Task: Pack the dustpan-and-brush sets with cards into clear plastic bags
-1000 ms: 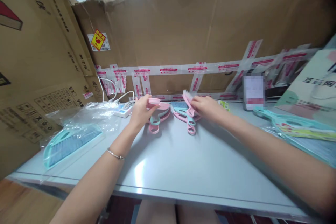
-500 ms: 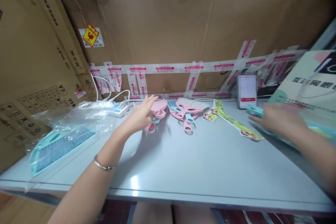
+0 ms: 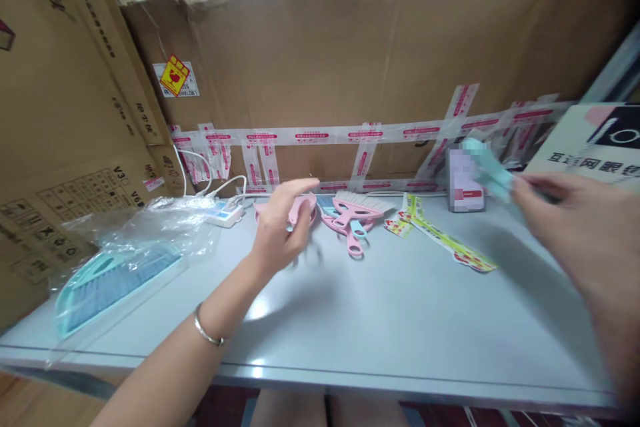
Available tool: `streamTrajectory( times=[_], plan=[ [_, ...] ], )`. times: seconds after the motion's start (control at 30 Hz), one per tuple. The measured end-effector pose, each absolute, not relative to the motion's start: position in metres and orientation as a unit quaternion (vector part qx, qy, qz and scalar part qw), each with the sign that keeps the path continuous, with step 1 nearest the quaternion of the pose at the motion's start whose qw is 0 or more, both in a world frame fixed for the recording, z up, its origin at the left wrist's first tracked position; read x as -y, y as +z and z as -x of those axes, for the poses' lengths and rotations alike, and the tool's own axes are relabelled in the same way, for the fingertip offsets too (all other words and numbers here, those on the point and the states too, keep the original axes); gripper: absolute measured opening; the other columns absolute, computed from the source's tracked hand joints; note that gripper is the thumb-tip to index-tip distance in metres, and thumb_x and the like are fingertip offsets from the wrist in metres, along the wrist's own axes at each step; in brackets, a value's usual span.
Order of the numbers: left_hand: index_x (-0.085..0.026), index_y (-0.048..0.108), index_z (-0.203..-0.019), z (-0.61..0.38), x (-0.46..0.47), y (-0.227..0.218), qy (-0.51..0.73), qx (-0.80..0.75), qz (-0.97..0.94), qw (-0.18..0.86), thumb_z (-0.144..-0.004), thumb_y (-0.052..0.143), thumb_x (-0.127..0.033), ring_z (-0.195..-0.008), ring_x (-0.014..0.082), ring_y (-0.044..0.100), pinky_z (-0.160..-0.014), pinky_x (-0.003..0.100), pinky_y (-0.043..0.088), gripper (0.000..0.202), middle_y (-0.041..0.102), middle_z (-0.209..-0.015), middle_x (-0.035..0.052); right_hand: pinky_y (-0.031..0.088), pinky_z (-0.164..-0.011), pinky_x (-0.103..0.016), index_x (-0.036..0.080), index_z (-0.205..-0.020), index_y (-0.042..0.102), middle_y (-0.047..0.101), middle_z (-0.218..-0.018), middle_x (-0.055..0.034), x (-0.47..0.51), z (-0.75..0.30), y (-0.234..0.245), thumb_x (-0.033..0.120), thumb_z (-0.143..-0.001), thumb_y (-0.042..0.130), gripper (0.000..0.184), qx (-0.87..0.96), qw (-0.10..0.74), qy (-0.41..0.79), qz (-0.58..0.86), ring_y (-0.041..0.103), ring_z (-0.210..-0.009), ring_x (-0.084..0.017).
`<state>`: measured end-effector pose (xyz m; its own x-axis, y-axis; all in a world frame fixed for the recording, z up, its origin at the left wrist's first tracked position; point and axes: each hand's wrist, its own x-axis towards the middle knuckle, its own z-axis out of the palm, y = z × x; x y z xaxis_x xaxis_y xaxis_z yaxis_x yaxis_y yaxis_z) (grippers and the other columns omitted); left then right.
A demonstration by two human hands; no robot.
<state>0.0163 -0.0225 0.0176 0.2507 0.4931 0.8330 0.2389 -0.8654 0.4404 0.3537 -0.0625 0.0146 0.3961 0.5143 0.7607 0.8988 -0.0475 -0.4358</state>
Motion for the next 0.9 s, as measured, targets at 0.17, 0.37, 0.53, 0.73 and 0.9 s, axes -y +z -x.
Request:
streamTrajectory(
  times=[0.17,0.37,0.53,0.73,0.9],
  plan=[
    [-0.02,0.051,-0.112,-0.052,0.04,0.013,0.511,-0.261,-0.585,0.573,-0.073,0.065,-0.047,-0.094,0.0237,0.065,-0.067,0.034,0.056,0.049,0.063,-0.113,0.013,0.044,-0.055,-0.03,0.021,-0.084,0.067,0.067,-0.068,-0.0037,0.053,-0.205,0.025,0.028,-0.09,0.043,0.025,0.742,0.466,-0.189,0.444,0.06,-0.057,-0.017],
    [-0.019,0.053,-0.081,-0.026,0.015,0.01,0.612,-0.378,-0.386,0.578,-0.068,0.068,-0.051,-0.053,0.0144,0.061,-0.045,0.023,0.046,0.038,0.06,-0.059,-0.0019,0.045,-0.098,-0.043,0.021,-0.111,0.06,0.063,-0.117,-0.0086,0.04,-0.169,-0.005,0.023,-0.087,0.05,0.026,0.841,0.471,-0.061,0.258,0.057,-0.112,-0.022],
    [-0.018,0.057,-0.087,-0.012,-0.004,0.006,0.586,-0.386,-0.419,0.576,-0.073,0.06,-0.06,-0.046,0.0161,0.057,-0.041,0.026,0.043,0.044,0.063,-0.06,0.0026,0.052,-0.073,-0.034,0.021,-0.095,0.056,0.064,-0.096,-0.0052,0.025,-0.209,-0.016,0.033,-0.08,0.06,0.02,0.592,0.629,0.222,0.453,0.063,-0.086,-0.018],
    [-0.019,0.049,-0.055,-0.013,-0.001,-0.002,0.598,-0.412,-0.511,0.459,-0.068,0.053,-0.074,-0.037,0.0098,0.043,-0.037,0.023,0.033,0.056,0.047,-0.043,-0.0026,0.045,-0.049,-0.023,0.022,-0.082,0.052,0.058,-0.065,0.0032,0.02,-0.204,-0.016,0.031,-0.069,0.07,0.024,0.39,0.597,0.552,0.432,0.055,-0.057,-0.013],
    [-0.019,0.052,-0.056,-0.011,0.004,-0.001,0.63,-0.402,-0.579,0.326,-0.066,0.057,-0.071,-0.048,0.0109,0.047,-0.045,0.023,0.037,0.053,0.049,-0.05,-0.0024,0.045,-0.047,-0.025,0.02,-0.082,0.055,0.057,-0.062,0.0022,0.026,-0.192,-0.022,0.025,-0.073,0.064,0.014,0.29,0.576,0.648,0.404,0.052,-0.051,-0.012]
  ],
)
